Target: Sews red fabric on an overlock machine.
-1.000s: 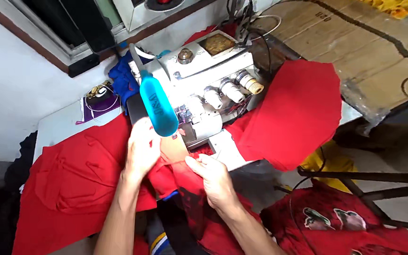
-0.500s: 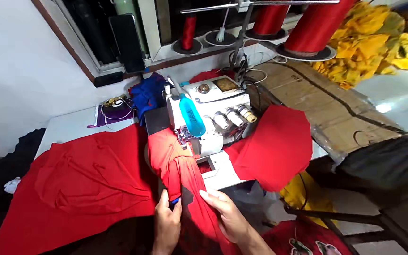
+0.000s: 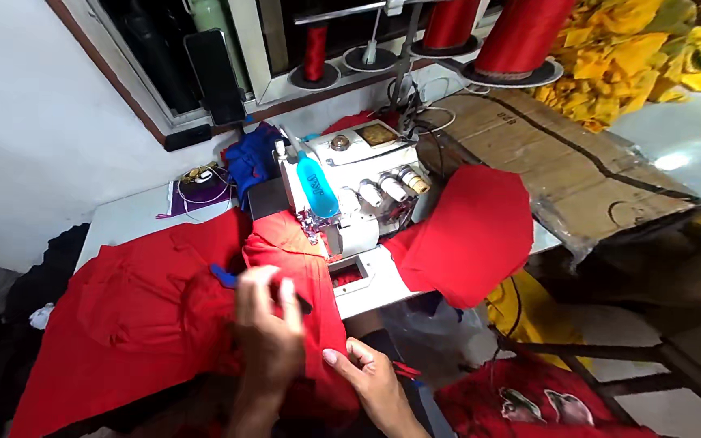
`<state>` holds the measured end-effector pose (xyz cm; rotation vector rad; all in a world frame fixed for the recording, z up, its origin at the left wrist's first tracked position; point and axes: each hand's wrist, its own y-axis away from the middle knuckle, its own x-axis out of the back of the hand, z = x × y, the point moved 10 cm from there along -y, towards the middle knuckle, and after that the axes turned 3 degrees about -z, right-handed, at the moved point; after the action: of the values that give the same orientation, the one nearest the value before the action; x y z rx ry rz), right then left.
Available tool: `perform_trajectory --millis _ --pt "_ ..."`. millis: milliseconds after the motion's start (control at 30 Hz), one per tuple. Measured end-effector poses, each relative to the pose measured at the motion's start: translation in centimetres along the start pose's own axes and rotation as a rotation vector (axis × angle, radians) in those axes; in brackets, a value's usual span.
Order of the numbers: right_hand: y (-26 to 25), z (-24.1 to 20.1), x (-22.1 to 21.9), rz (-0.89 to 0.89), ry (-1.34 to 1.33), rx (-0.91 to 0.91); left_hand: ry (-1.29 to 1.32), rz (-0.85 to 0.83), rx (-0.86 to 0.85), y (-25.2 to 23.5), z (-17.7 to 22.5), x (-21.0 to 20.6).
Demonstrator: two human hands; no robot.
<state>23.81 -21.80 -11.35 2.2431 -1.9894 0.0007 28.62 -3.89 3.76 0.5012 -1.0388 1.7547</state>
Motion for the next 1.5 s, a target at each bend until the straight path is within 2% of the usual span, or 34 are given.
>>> perform_trajectory --millis 100,200,300,400,467,500,633,733,800,833,967,1033,1100,1133,1233,1267,1333,1400,1500 --pt "1.3 -3.2 0.9 0.203 0.412 0.264 0.182 -0.162 0.000 4.0 2.2 -6.5" --pt "2.2 -5.7 0.4 0.294 0.718 0.447 0.244 -0.157 -0.045 4.5 1.9 -7.0" --pt "2.3 -6.5 0.0 0.259 0.773 0.459 0.369 -0.251 0.044 3.8 0.6 -6.3" --pt "0.6 -5.1 0.6 0.112 0.775 0.269 0.580 -0.303 0.227 3.6 -1.2 -5.5" --pt "-1.2 -4.4 1.4 -0.061 0.695 0.067 0.677 -0.257 0.273 3.6 -1.7 -5.0" --pt "-2.0 -4.7 1.9 -0.088 0.632 0.031 0.724 -0.239 0.302 3.6 -1.8 -4.9" --pt "-6.0 -7.8 3.0 0.150 0.454 0.161 0.911 -0.226 0.427 3.8 -1.6 -5.5" --pt "-9.0 -4.8 0.6 -0.043 -0.032 -0.064 0.912 -0.347 0.502 4.3 -1.2 -6.5" --pt "-8.7 -3.2 -0.9 -0.144 -0.293 -0.098 0.890 -0.428 0.504 4.6 -1.4 -6.9" --pt "-8.1 -2.8 -0.8 -0.166 -0.244 -0.093 0.881 -0.440 0.490 4.7 -1.6 -6.8" --pt "-5.5 -1.8 1.1 -0.184 0.402 -0.179 0.959 -0.296 0.489 4.1 -2.5 -5.3" --pt "-5.3 -2.8 1.6 -0.127 0.473 -0.135 1.024 -0.194 0.490 3.1 -2.4 -4.6" --pt "-5.8 -3.5 2.5 -0.032 0.355 -0.100 1.017 -0.135 0.460 2.6 -2.2 -4.1" --pt "-6.3 -3.5 2.9 0.011 0.211 -0.085 1.002 -0.125 0.453 2.6 -2.3 -4.2" --pt "-7.2 -2.4 2.0 -0.042 -0.490 -0.113 1.047 -0.166 0.510 3.5 -2.5 -5.2" --pt "-7.1 -2.3 1.4 -0.099 -0.629 -0.147 1.059 -0.180 0.524 3.7 -2.5 -5.5" --pt "-6.9 -2.2 0.3 -0.178 -0.681 -0.187 1.057 -0.205 0.534 3.4 -2.5 -5.8" --pt "-7.6 -2.4 0.0 -0.206 -0.540 -0.166 1.050 -0.265 0.533 3.0 -2.3 -6.3" --pt "-8.9 -3.1 0.8 -0.093 -0.464 -0.096 0.975 -0.272 0.479 2.8 -2.1 -6.2"
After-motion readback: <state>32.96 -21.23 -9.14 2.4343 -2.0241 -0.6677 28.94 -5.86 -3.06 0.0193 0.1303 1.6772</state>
